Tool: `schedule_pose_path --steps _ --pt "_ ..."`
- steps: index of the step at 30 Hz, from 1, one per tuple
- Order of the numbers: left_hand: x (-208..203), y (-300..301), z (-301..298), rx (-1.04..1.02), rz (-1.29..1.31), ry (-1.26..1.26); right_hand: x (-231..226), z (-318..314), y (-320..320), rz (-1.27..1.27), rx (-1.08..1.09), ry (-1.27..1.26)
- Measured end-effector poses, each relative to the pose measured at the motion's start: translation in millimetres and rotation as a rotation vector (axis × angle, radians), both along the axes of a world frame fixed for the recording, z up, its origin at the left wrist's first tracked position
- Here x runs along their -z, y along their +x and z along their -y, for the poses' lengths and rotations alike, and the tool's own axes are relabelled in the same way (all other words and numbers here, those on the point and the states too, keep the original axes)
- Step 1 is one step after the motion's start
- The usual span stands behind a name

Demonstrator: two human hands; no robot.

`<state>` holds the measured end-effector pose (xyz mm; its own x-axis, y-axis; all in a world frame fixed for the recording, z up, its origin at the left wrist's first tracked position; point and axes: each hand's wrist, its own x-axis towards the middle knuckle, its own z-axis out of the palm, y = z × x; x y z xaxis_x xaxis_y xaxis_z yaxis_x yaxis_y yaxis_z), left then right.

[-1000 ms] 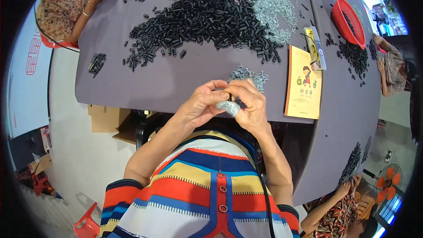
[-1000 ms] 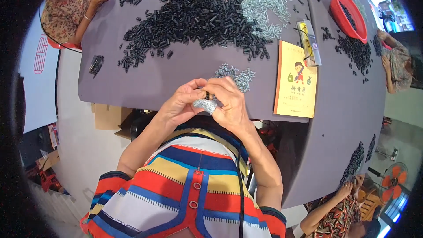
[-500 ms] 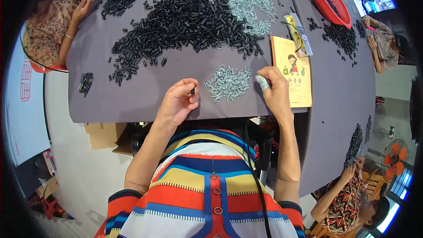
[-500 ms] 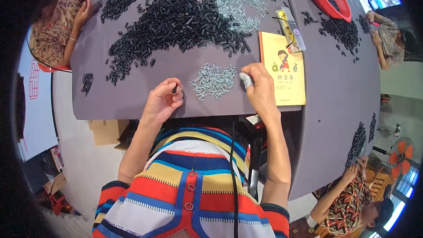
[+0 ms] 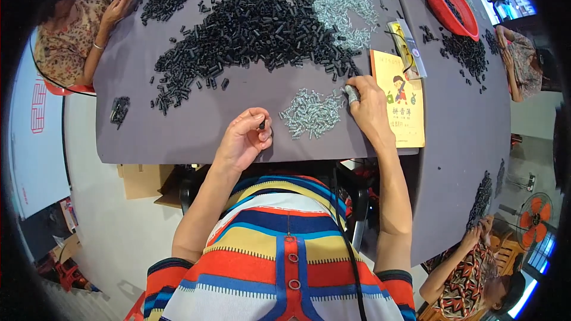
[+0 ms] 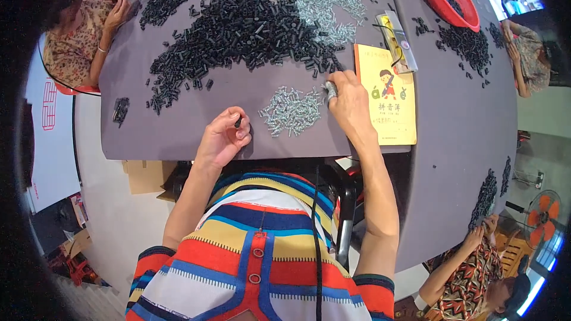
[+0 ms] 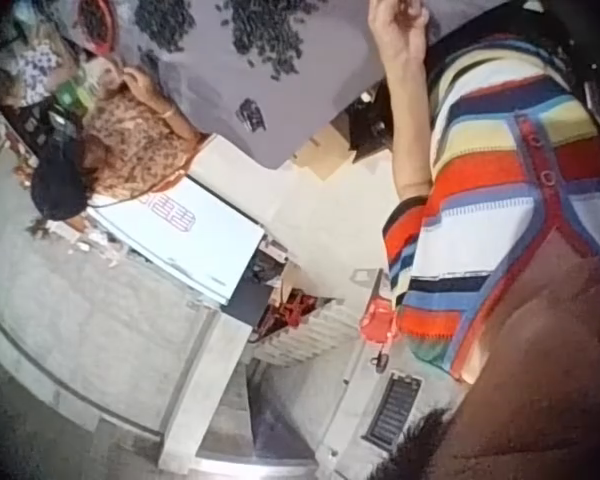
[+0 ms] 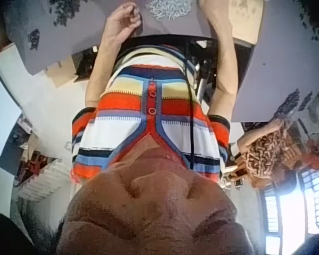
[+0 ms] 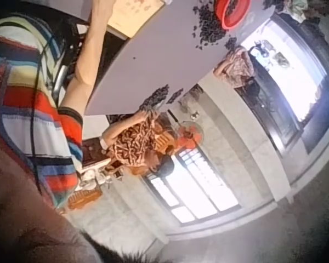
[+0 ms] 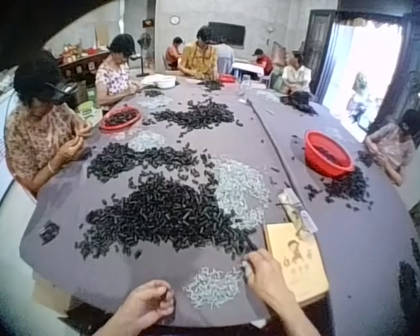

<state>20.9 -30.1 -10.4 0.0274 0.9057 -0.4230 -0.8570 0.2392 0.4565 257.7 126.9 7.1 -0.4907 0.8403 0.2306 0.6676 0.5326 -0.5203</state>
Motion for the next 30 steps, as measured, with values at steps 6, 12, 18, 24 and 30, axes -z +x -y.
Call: schedule_pose_path --steps 6,12,18,24,30 --pt "1.3 -0.4 0.8 -0.003 0.0 0.015 -9.0 5.5 0.4 -0.09 -0.018 -0.091" --pt "3.3 1.8 2.1 -0.011 0.01 0.013 -14.2 2.5 -10.5 0.06 -0.069 -0.041" --pt "0.3 2.4 2.6 -0.015 0.016 0.026 -3.5 1.4 -6.4 0.11 -0.128 0.049" --pt "7.6 -3.0 2.7 0.001 0.085 0.083 -3.1 3.9 -3.2 -0.053 -0.115 0.03" --pt "-14.3 7.5 -13.8 0.016 -0.026 0.032 -16.1 30.0 -12.6 -0.395 -0.153 -0.535"
